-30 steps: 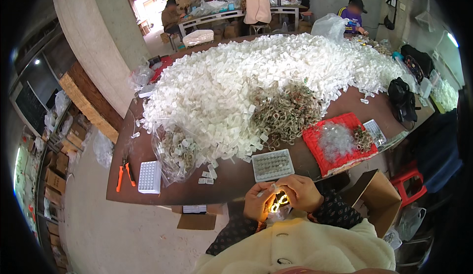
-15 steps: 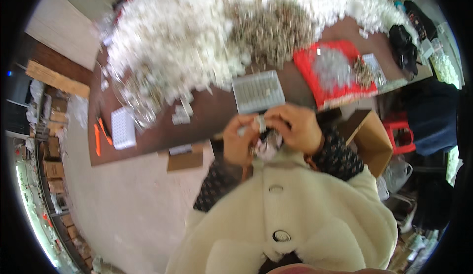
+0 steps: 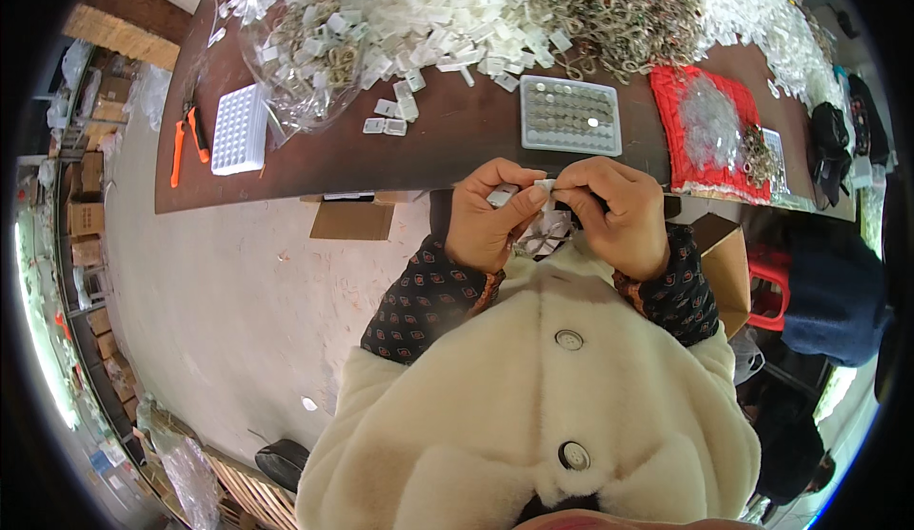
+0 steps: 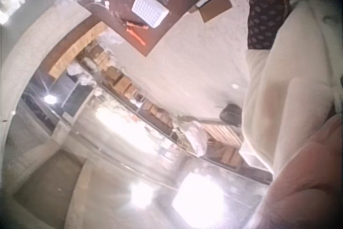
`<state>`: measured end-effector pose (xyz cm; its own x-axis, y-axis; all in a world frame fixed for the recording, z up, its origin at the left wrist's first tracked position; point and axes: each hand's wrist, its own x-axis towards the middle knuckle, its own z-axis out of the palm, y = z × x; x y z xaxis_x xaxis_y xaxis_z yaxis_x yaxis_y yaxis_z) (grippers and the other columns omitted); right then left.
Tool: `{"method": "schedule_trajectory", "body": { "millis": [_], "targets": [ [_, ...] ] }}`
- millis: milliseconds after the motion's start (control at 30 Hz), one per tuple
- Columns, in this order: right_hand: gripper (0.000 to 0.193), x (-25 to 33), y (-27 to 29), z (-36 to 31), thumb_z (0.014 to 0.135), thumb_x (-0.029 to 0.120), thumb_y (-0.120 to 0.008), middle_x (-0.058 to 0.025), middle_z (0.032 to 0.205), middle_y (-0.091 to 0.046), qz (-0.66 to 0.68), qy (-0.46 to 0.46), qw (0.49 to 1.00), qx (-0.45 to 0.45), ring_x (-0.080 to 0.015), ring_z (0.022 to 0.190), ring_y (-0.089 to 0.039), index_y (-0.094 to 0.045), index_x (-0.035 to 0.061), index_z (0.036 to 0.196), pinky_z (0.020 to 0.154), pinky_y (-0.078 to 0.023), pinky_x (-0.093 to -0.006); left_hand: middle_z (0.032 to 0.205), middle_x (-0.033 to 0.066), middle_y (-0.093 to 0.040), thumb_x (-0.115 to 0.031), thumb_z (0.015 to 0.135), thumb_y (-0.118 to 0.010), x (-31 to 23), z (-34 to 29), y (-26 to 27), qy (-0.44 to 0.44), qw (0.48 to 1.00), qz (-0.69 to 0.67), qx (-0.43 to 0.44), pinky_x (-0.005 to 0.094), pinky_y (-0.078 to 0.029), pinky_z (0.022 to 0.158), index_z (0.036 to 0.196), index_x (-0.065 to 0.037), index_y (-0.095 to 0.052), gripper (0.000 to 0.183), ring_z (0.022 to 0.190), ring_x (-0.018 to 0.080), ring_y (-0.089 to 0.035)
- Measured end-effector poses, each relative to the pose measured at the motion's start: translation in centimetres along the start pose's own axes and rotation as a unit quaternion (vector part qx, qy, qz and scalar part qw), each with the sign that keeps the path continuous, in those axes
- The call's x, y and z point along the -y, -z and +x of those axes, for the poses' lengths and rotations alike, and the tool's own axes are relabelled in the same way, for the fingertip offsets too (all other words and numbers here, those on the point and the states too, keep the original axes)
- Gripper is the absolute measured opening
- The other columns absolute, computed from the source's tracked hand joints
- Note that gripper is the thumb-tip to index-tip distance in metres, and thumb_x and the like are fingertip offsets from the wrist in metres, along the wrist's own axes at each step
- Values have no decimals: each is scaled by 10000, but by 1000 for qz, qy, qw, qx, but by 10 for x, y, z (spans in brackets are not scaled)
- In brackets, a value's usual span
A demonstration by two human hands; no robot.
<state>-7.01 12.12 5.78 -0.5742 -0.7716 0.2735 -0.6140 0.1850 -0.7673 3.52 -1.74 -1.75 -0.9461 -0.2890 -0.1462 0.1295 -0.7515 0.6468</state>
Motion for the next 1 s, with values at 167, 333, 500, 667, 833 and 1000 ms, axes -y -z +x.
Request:
{"method": "schedule_trajectory", "body": {
  "millis": [167, 333, 500, 667, 833, 1000],
  "targets": [
    [156, -1, -52, 40, 863, 24, -680, -126, 928, -680, 36, 66, 996, 41, -270, 788, -675, -663, 45, 1017, 675, -531, -326, 875, 55, -624, -124, 947, -585, -22, -17, 38, -95, 992, -31, -81, 212, -450, 572, 1097, -27, -604, 179, 699, 113, -560],
    [139, -11, -133, 83, 889, 120, -638, -108, 879, -597, -91, 101, 990, 28, -357, 744, -619, -621, 104, 1026, 608, -497, -434, 901, 83, -598, -312, 940, -541, -44, -37, 76, -108, 966, -98, -212, 318, -460, 631, 1056, -63, -598, 281, 723, 208, -551],
    [96, -18, -162, 98, 829, 78, -590, -152, 886, -571, -203, 91, 973, 59, -371, 691, -631, -602, 77, 924, 590, -501, -459, 926, 76, -621, -108, 924, -662, -50, -45, 85, -148, 968, -29, -199, 242, -451, 608, 938, -77, -588, 82, 690, 146, -568],
    [54, -11, -141, 85, 863, 116, -647, -85, 825, -617, -53, 74, 995, -40, -331, 705, -634, -610, 91, 895, 589, -499, -418, 901, 51, -610, -48, 927, -643, -55, -33, 69, -131, 963, 22, -236, 203, -410, 529, 1193, -4, -585, 276, 620, 95, -530],
    [87, -19, -116, 72, 854, 103, -664, -83, 866, -613, -44, 72, 995, -43, -319, 726, -634, -619, 107, 929, 610, -502, -395, 844, 45, -599, -47, 919, -661, -45, -20, 59, -128, 969, 11, -211, 215, -410, 517, 1128, -1, -597, 224, 596, 106, -519],
    [104, -29, -137, 77, 856, 105, -648, -78, 928, -576, -85, 97, 992, 3, -312, 752, -631, -630, 108, 958, 603, -495, -404, 825, 54, -613, -53, 911, -672, -45, -33, 71, -151, 954, 48, -255, 212, -389, 493, 948, -19, -618, 74, 571, 106, -511]
  ]
}}
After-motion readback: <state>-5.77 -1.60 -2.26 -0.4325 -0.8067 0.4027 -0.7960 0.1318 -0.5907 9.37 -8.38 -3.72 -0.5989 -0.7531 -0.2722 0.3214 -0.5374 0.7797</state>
